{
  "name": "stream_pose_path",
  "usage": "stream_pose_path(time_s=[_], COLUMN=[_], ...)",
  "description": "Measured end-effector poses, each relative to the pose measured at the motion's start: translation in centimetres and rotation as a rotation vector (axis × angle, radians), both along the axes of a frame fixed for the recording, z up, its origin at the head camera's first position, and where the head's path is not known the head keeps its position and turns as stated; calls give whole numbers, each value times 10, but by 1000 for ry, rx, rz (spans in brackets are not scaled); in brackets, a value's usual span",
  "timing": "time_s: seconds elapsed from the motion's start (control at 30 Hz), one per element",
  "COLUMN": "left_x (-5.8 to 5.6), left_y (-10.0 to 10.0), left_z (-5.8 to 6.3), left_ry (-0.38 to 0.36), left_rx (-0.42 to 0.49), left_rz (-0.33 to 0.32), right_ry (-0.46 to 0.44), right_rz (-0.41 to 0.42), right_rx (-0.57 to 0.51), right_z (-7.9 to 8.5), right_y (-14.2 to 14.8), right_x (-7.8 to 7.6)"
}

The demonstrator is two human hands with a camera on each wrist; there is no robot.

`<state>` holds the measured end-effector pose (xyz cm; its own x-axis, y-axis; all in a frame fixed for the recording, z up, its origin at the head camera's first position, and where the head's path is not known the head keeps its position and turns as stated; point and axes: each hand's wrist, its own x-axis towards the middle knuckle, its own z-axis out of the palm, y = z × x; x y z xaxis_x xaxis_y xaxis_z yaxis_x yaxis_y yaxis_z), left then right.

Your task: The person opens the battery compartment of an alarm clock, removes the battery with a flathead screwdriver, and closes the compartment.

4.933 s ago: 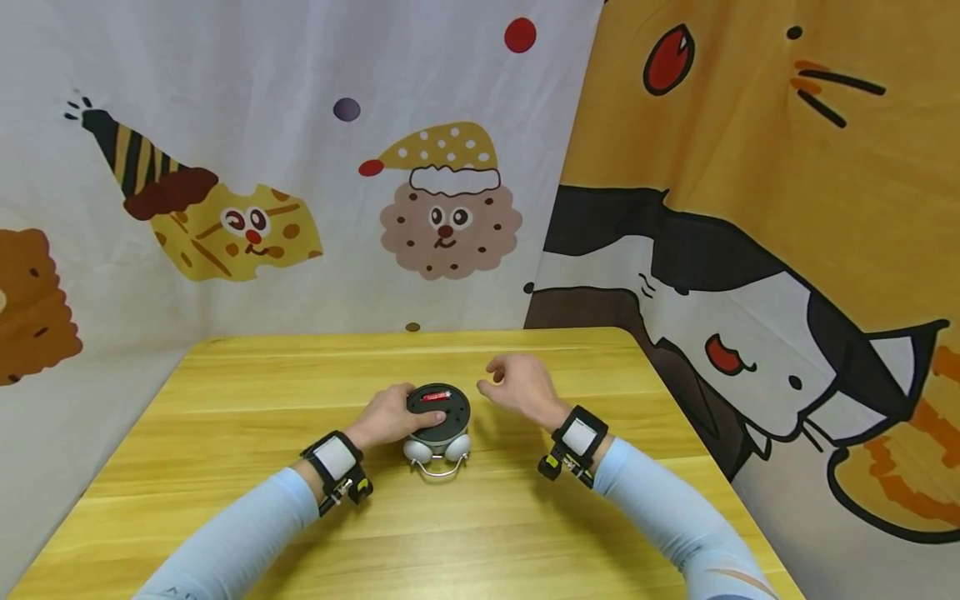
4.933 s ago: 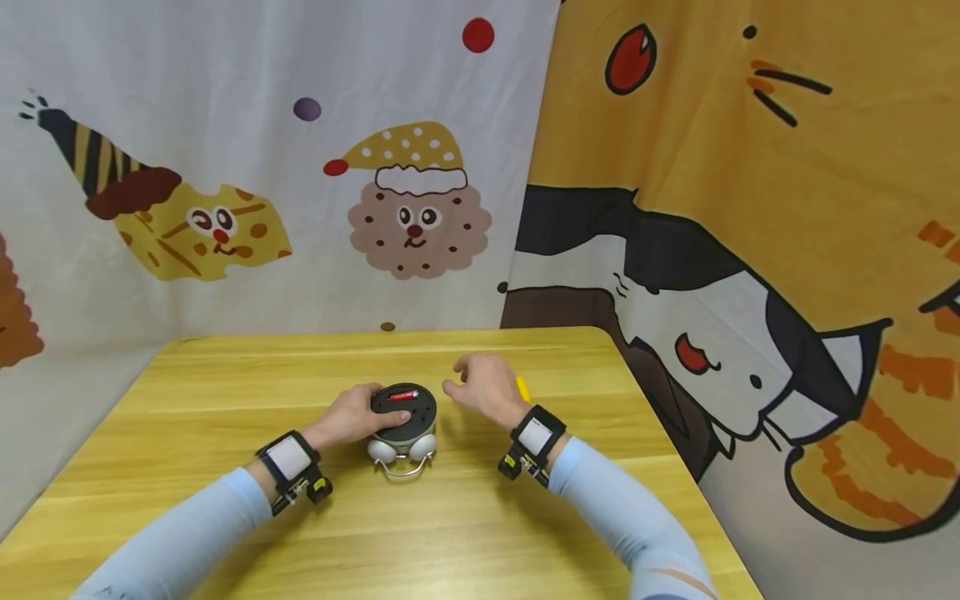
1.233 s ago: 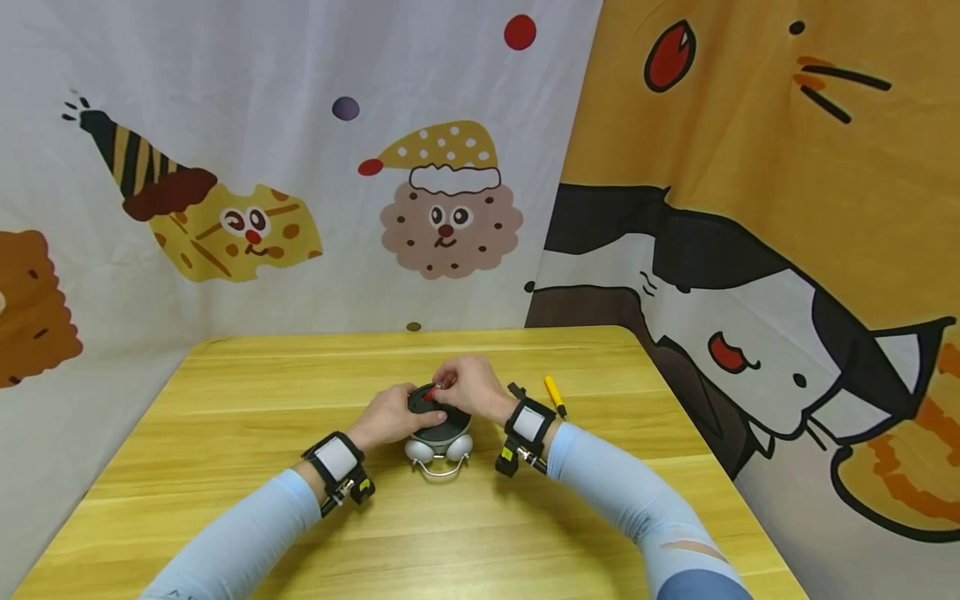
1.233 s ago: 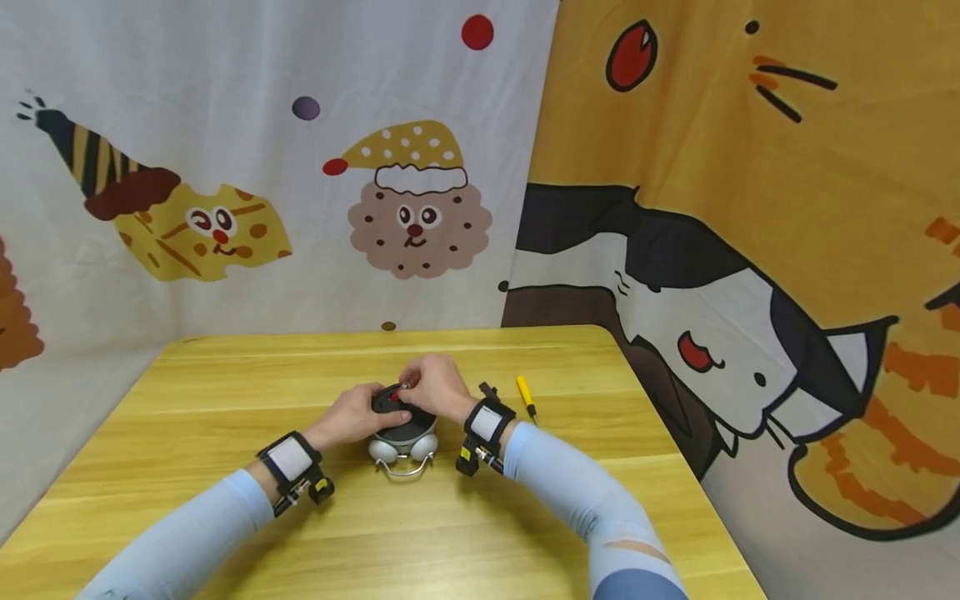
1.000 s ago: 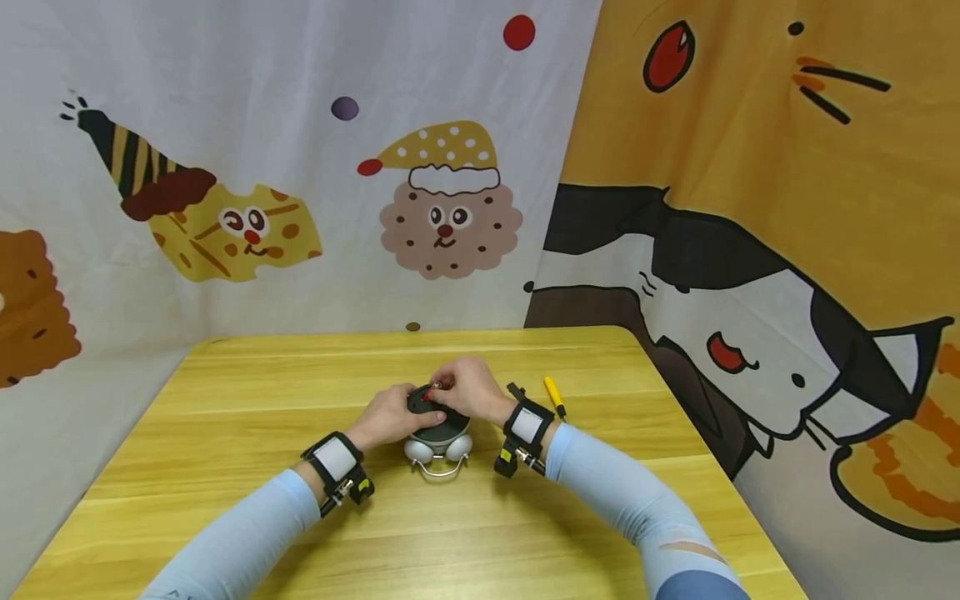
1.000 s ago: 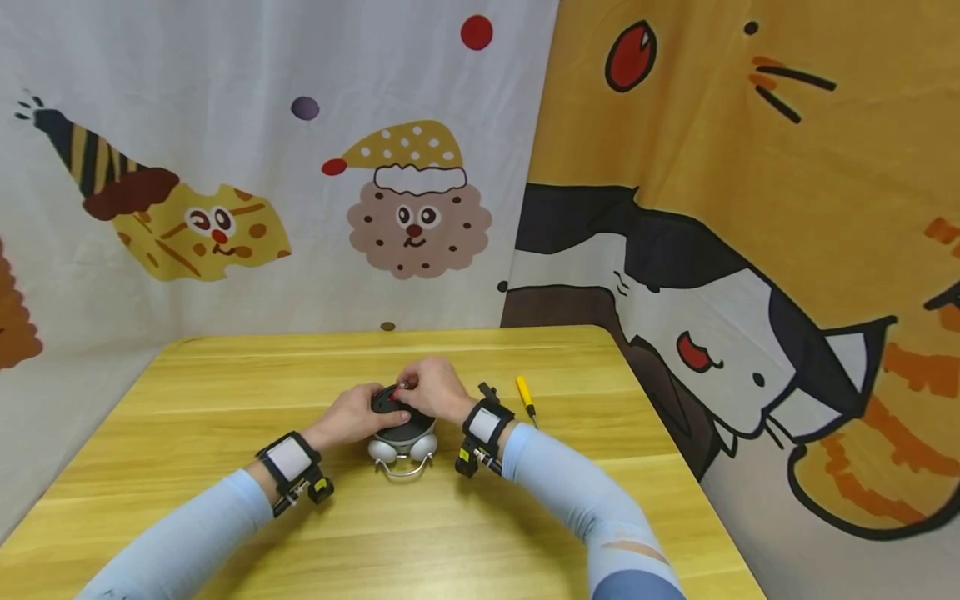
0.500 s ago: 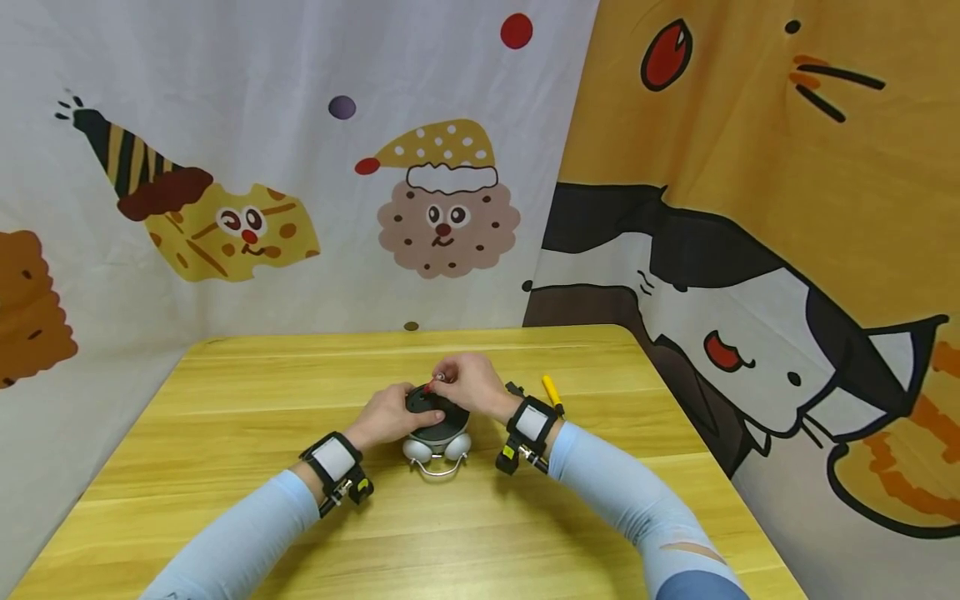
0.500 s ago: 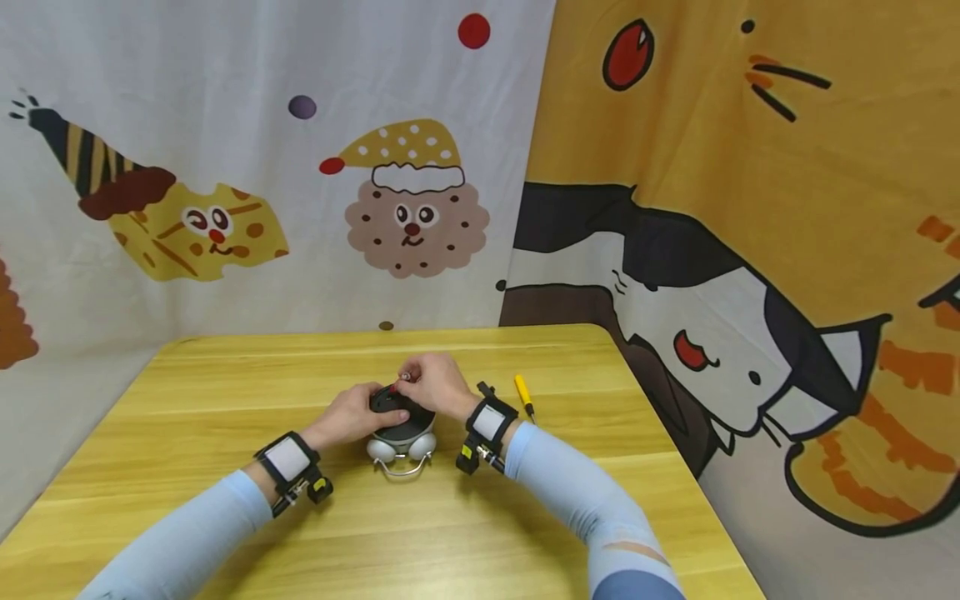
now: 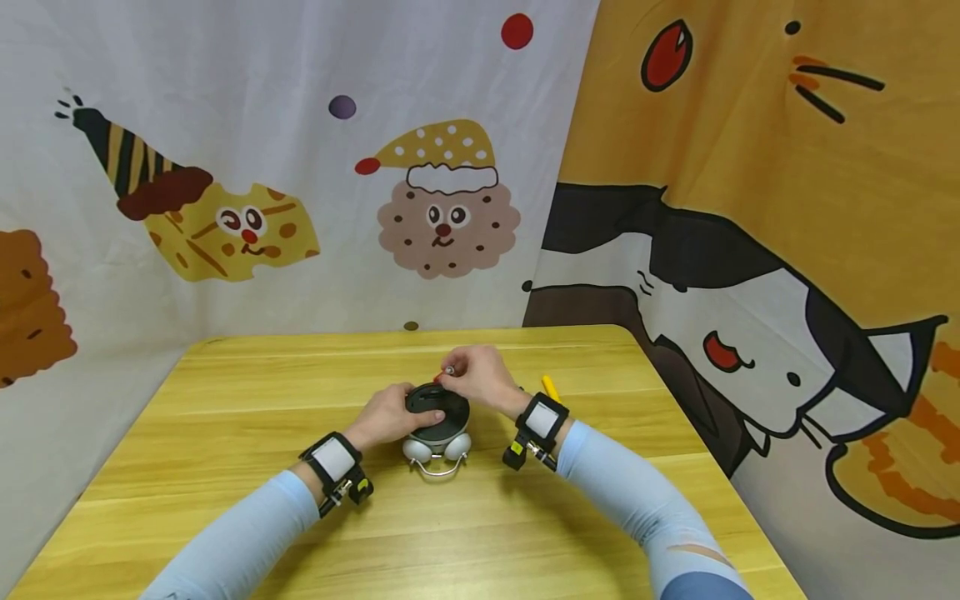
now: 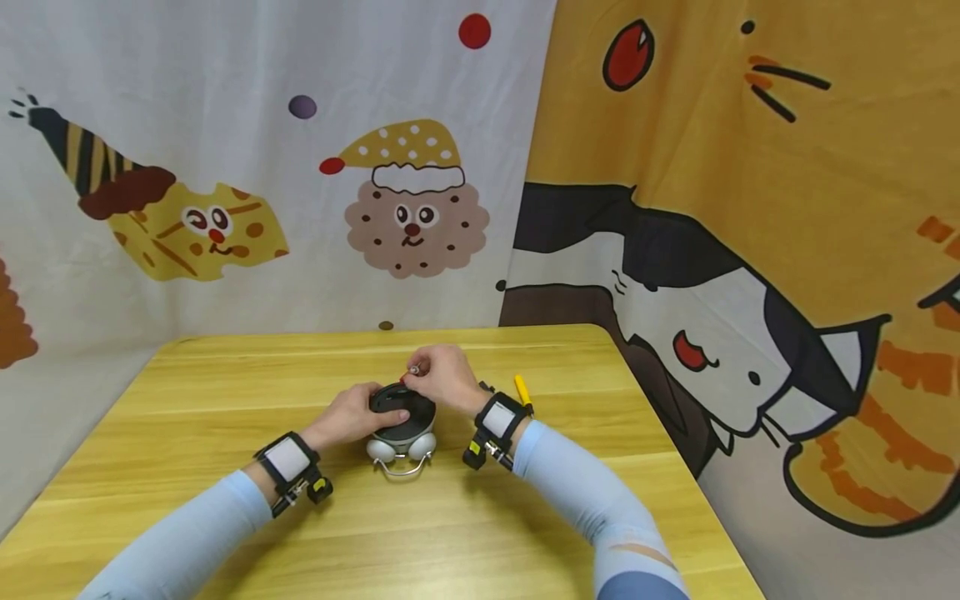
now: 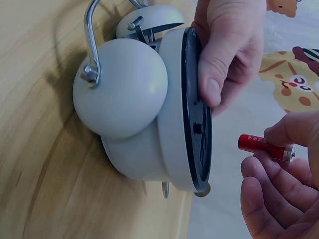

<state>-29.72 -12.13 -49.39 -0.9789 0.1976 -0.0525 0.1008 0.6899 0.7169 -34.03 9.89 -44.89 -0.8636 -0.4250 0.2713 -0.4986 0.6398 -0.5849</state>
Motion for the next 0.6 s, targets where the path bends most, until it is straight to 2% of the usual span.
stream_pose_path(time_s=[0.3,0.6], left_x=[2,2], left_y=[0,0], left_z=[1,3], left_ry=[0,-14], left_rx=[-6,-28], left_rz=[3,3], right_ry=[15,-30], right_rz=[-52,-114], right_rx=[-14,-20], right_z=[0,2], right_y=[13,34], right_x=[-3,-8])
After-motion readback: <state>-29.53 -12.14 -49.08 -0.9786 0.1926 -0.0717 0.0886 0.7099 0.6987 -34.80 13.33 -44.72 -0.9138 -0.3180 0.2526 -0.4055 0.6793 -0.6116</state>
